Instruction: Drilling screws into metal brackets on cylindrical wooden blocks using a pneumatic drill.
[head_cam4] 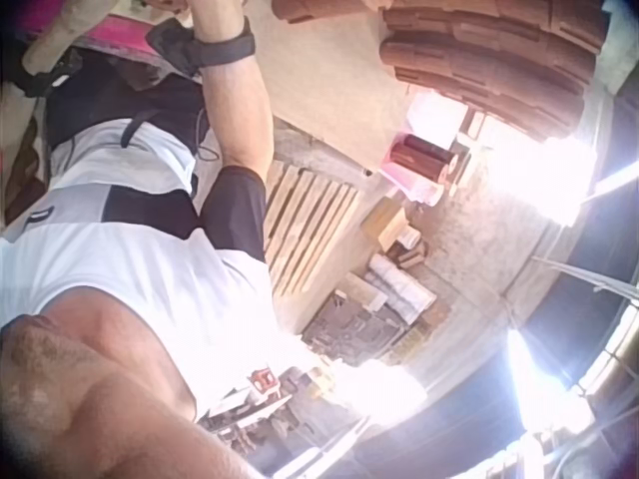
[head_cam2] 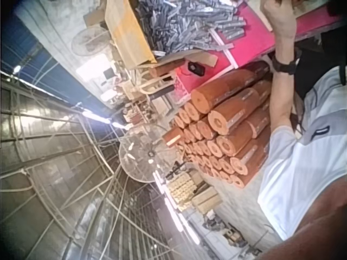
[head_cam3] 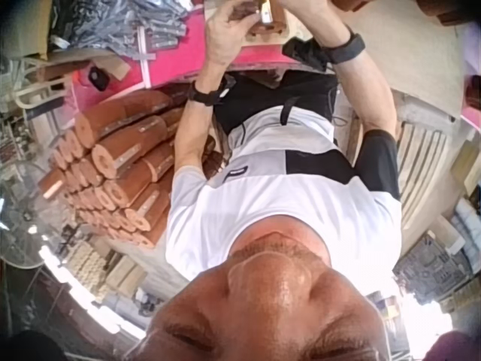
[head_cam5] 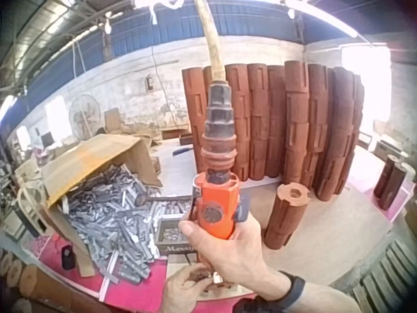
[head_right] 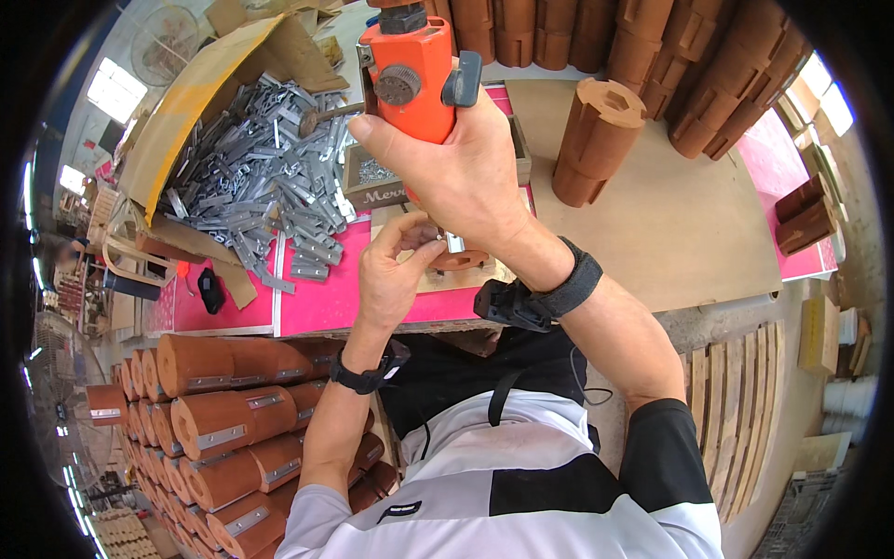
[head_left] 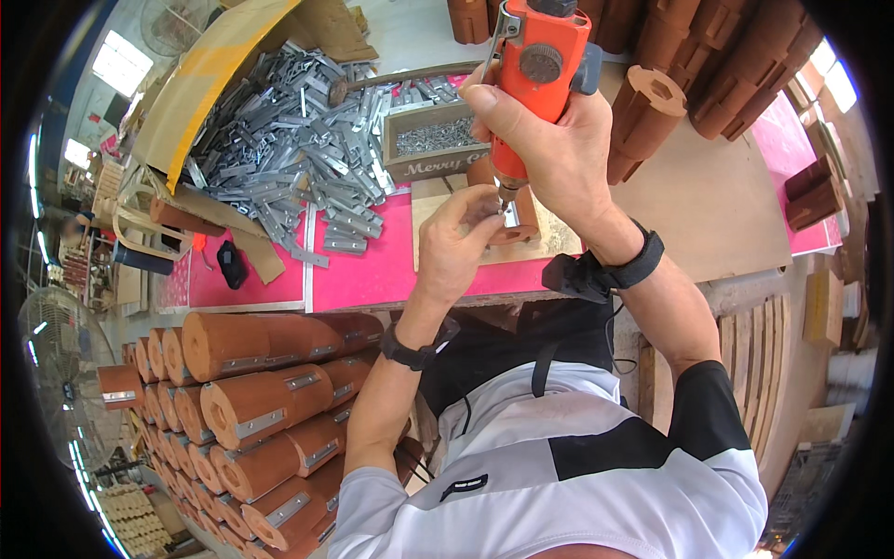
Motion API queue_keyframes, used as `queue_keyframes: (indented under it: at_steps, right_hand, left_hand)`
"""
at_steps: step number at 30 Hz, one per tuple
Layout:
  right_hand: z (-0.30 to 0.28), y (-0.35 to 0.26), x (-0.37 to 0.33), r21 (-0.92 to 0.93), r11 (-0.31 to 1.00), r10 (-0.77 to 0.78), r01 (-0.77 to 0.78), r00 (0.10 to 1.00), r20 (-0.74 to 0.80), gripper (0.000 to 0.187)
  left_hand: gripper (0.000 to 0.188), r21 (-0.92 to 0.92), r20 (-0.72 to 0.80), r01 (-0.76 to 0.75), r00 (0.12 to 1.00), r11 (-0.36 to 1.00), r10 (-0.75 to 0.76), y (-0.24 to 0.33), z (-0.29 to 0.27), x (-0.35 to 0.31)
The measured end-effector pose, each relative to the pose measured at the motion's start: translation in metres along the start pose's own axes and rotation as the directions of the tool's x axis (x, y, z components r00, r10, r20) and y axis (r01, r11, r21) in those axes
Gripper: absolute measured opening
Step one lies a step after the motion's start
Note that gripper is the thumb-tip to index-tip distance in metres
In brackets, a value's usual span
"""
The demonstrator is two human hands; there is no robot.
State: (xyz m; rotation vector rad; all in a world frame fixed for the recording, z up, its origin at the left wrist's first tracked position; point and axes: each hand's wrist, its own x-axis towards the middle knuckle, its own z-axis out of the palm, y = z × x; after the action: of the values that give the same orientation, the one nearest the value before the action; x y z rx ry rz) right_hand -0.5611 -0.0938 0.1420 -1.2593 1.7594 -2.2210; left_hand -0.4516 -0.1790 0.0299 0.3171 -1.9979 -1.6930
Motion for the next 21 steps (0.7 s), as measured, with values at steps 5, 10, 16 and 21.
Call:
queue_keyframes:
  at_steps: [5, 10, 16, 21]
  right_hand:
    - [0.0, 0.002, 0.0, 0.014, 1.0, -0.024, 0.024, 1.0, -0.007, 0.024]
    - [-0.001, 0.001, 0.0, -0.02, 1.0, -0.023, 0.023, 1.0, 0.001, 0.023]
    - [0.0, 0.001, -0.001, -0.023, 0.999, -0.035, 0.035, 0.999, -0.011, 0.023]
    - [0.001, 0.003, -0.002, -0.063, 0.998, -0.031, 0.03, 1.0, -0.005, 0.025]
  left_hand:
    - [0.029, 0.045, 0.011, -0.029, 1.0, 0.999, 0.029, 0.002, 0.004, 0.0]
    - [0.029, -0.16, -0.002, 0.056, 0.998, 0.986, -0.057, -0.004, 0.008, 0.0]
    - [0.028, -0.034, -0.026, 0.009, 1.0, 0.999, -0.01, -0.006, 0.008, 0.001]
    - [0.029, 0.099, -0.011, -0.031, 0.999, 0.995, 0.032, -0.008, 0.004, 0.007]
